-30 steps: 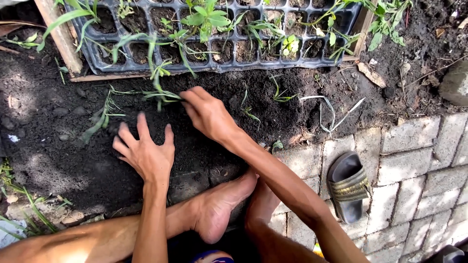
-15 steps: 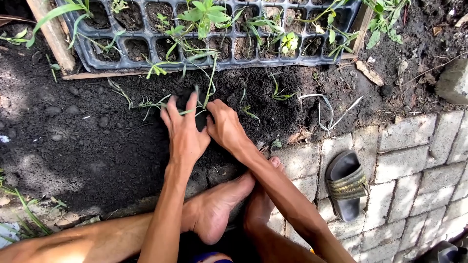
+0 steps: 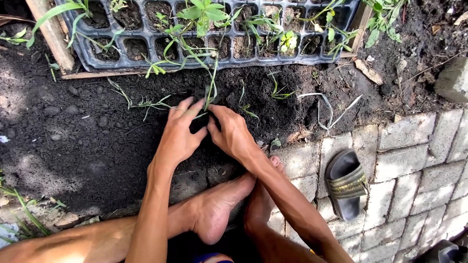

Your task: Transplanting small seedlings from a plastic nursery tray into a row in the soil by hand.

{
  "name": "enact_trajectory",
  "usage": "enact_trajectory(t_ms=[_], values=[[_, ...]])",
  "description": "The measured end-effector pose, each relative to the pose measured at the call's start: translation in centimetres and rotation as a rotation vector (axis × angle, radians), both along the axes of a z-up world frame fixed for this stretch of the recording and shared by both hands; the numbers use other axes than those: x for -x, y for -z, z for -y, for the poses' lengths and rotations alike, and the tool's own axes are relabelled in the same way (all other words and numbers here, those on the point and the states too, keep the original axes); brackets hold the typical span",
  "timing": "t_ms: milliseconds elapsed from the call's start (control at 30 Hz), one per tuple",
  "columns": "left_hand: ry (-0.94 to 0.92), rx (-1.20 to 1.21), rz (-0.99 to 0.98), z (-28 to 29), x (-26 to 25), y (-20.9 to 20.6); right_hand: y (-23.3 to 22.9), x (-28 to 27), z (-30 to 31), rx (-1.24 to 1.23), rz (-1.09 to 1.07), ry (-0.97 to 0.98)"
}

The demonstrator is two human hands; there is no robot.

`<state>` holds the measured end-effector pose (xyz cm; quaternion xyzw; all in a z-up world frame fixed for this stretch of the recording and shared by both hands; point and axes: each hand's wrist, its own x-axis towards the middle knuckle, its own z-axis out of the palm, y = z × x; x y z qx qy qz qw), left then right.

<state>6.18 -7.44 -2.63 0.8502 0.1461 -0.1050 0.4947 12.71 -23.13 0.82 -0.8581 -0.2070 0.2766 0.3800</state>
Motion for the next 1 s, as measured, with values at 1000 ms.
enact_trajectory(t_ms=[1000], values=[[-0.569,-0.739,0.017,-9.1,10.1,-0.8,3.4,1.1,-11.9,-0.130,0.259,-0.483]])
